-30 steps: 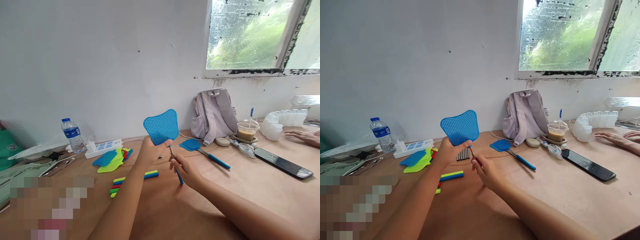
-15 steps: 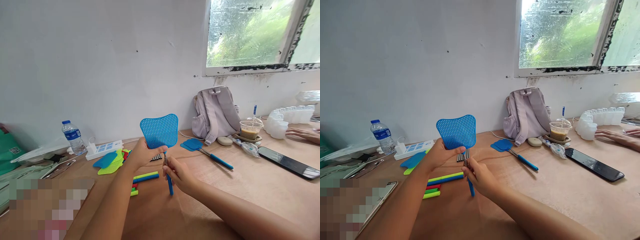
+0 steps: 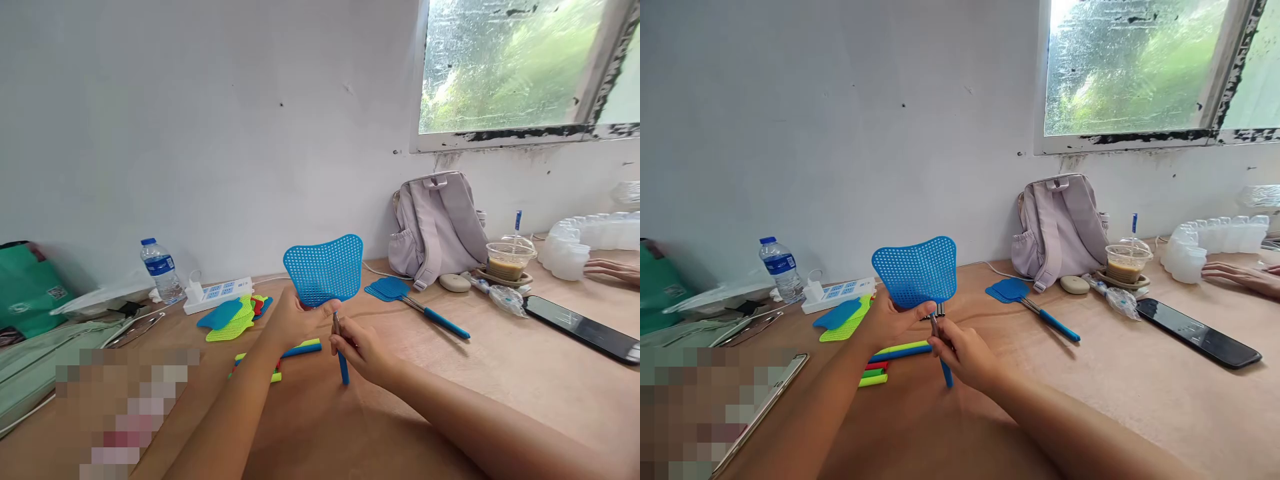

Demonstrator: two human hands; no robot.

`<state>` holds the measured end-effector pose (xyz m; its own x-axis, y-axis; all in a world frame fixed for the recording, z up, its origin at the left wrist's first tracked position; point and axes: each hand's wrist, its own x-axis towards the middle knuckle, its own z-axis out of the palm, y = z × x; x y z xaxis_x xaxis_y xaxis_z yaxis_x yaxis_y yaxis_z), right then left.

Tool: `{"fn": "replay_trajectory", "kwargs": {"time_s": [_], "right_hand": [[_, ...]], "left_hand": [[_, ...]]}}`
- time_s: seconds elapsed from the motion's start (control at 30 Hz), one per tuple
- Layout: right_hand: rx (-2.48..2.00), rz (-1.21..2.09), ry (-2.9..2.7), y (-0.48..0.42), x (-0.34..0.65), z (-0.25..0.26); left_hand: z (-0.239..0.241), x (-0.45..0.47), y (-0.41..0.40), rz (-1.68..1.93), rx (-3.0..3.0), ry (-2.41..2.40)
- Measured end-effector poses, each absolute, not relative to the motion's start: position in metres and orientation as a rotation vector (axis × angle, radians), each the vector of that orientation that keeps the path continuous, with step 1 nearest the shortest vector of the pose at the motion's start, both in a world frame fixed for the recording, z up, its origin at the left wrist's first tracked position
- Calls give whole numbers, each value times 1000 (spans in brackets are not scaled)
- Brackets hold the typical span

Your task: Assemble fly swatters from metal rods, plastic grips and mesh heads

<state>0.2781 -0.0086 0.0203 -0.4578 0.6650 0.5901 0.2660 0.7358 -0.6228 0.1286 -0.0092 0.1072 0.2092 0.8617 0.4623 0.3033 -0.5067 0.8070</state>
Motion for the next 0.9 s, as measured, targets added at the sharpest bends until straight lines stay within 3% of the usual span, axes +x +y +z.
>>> {"fn": "replay_trajectory", "kwargs": {"time_s": [0.37,0.53,0.63,0.77,0.9], "right_hand": [[-590,652,-2074,-9,281,16],[-607,737,-2081,-10,277,15],[-671,751,-2094,-10,276,12],[-829,511,-2304,-9,286,20],[-945,162,-2431,-4,302,38]], "left_hand": [[93,133,-25,1373,1786,1080],[142,117,-37,1564,1807,1021],[180,103,-46,1653,2007,1255],[184,81,-54,1294,2066,1654],[139,61,-50,1170,1850,1755]]}}
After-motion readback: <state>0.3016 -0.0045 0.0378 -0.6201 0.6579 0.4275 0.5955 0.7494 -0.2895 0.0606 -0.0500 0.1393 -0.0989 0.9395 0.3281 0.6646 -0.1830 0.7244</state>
